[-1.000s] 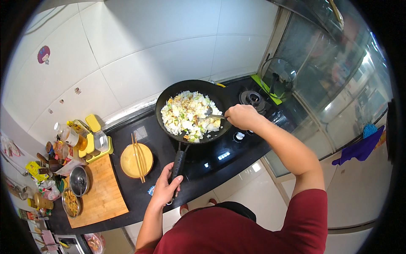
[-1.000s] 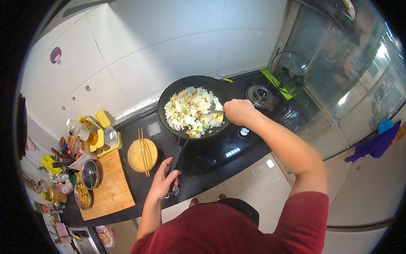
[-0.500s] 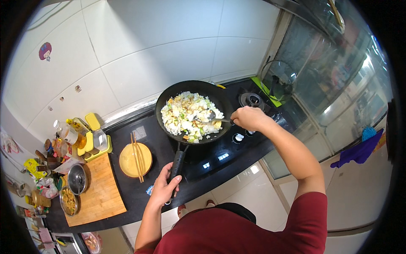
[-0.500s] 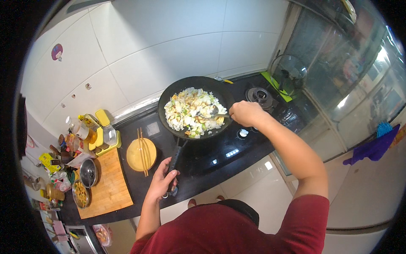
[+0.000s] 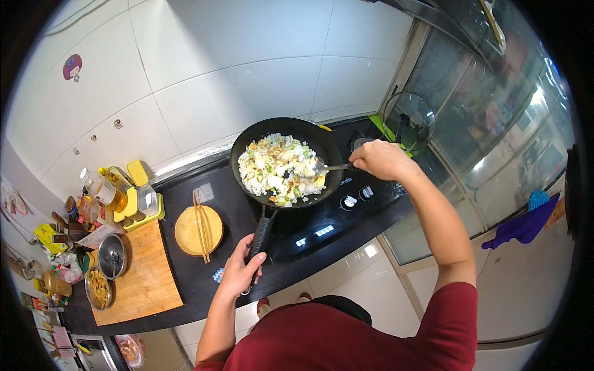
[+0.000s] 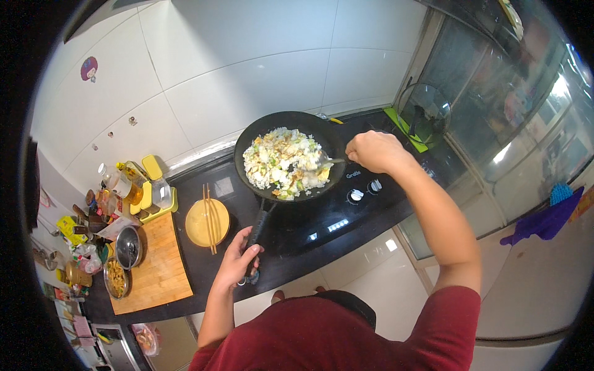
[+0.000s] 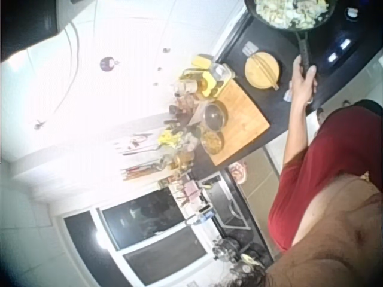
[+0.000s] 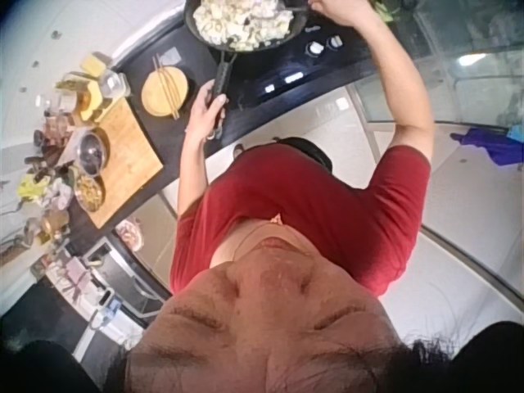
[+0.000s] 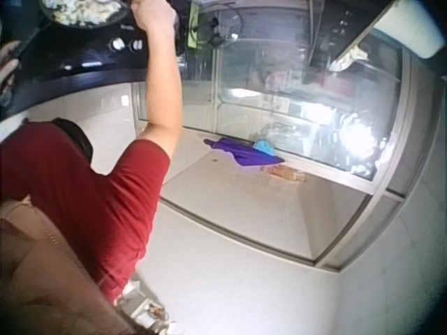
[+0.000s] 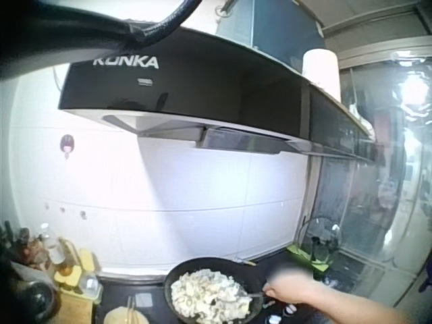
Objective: The person cooks fried rice in a wok on a gas stove. They add seasoning from a yellow packet and pour a liquid from a bowl into the wok, stirring the mixture continuously with a spatula.
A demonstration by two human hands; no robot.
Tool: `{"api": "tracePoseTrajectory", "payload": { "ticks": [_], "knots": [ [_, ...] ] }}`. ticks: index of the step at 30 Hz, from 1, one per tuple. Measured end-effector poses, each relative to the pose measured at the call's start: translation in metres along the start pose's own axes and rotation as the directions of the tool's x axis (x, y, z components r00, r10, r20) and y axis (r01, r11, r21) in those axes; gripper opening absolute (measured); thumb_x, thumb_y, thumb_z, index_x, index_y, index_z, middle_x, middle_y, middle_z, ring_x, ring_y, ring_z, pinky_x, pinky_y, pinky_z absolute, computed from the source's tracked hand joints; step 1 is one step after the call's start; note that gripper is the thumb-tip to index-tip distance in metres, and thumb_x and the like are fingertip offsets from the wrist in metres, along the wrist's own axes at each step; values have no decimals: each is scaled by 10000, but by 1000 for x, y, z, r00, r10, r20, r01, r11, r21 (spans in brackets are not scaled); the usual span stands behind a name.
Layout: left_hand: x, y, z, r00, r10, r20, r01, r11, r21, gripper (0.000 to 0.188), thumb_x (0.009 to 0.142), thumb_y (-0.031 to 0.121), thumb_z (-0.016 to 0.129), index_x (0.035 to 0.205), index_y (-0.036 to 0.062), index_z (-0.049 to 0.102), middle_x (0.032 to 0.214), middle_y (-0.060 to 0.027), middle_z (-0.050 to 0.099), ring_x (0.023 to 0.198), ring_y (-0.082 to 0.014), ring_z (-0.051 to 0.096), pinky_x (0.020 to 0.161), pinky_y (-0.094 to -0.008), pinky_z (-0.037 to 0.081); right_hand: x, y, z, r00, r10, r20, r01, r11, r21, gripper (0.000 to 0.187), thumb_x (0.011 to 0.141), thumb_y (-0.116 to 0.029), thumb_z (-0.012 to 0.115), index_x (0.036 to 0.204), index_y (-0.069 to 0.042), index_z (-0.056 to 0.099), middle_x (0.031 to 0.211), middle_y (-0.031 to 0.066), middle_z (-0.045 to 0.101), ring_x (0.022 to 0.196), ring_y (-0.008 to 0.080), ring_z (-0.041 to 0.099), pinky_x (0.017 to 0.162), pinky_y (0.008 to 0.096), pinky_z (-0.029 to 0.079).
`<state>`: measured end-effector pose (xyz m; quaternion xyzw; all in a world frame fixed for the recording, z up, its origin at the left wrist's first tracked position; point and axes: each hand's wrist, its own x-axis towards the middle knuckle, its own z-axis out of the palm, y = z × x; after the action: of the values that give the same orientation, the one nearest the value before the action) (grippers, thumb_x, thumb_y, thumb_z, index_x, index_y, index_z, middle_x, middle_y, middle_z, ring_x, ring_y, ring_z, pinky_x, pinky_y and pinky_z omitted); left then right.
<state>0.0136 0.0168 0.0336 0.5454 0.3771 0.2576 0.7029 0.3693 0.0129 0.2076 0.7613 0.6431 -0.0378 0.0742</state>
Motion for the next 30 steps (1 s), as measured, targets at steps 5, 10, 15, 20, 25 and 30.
{"api": "tracePoseTrajectory", "payload": {
  "ticks": [5, 10, 15, 20, 25, 30],
  "knots": [
    [0, 2, -1, 1000, 2, 22, -1, 1000, -25, 528, 930, 133, 637, 1393, 30, 403, 818, -26, 544, 603, -83, 519, 470, -231, 431, 43, -6, 66, 1000, 11, 0, -11, 997, 73, 257, 912, -243, 566, 1113, -153, 700, 999, 153, 706, 962, 342, 670, 827, 460, 538],
    [3, -5, -3, 999, 27, 21, -26, 999, -41, 534, 934, 118, 630, 1402, 27, 391, 841, -38, 544, 616, -89, 521, 472, -232, 433, 36, -13, 69, 1000, -5, 26, 2, 994, 106, 261, 882, -217, 549, 1058, -111, 711, 996, 202, 701, 960, 364, 678, 840, 475, 538],
    [-1, 1, -2, 1000, -9, 1, 9, 1000, -22, 516, 929, 121, 638, 1386, 35, 416, 841, -29, 566, 622, -86, 537, 481, -230, 444, 6, -4, 24, 1000, -3, -27, 5, 999, 48, 252, 921, -253, 557, 1102, -175, 713, 1012, 138, 711, 979, 330, 675, 836, 459, 540],
    [2, -1, -1, 1000, -10, 8, 10, 1000, -18, 504, 926, 120, 639, 1377, 48, 427, 823, -19, 565, 602, -85, 531, 482, -230, 443, 1, -7, 35, 996, -44, 79, 43, 999, 11, 260, 886, -218, 548, 1071, -167, 724, 968, 154, 715, 932, 348, 684, 804, 465, 550],
    [3, -4, -4, 1000, 6, 14, -5, 1000, -8, 515, 922, 117, 643, 1381, 48, 419, 827, -22, 567, 593, -82, 525, 485, -232, 443, 18, -16, 52, 998, -20, 60, 15, 996, 83, 282, 891, -221, 530, 1091, -148, 716, 1003, 166, 708, 968, 343, 676, 834, 468, 542],
    [4, -6, -6, 1000, 15, 11, -15, 1000, -3, 515, 920, 109, 641, 1382, 59, 421, 831, -20, 576, 591, -81, 531, 471, -237, 440, 3, 0, 21, 1000, -1, -5, 1, 995, 97, 271, 931, -281, 550, 1131, -192, 710, 1054, 120, 708, 992, 319, 671, 855, 458, 537]
  ]
}}
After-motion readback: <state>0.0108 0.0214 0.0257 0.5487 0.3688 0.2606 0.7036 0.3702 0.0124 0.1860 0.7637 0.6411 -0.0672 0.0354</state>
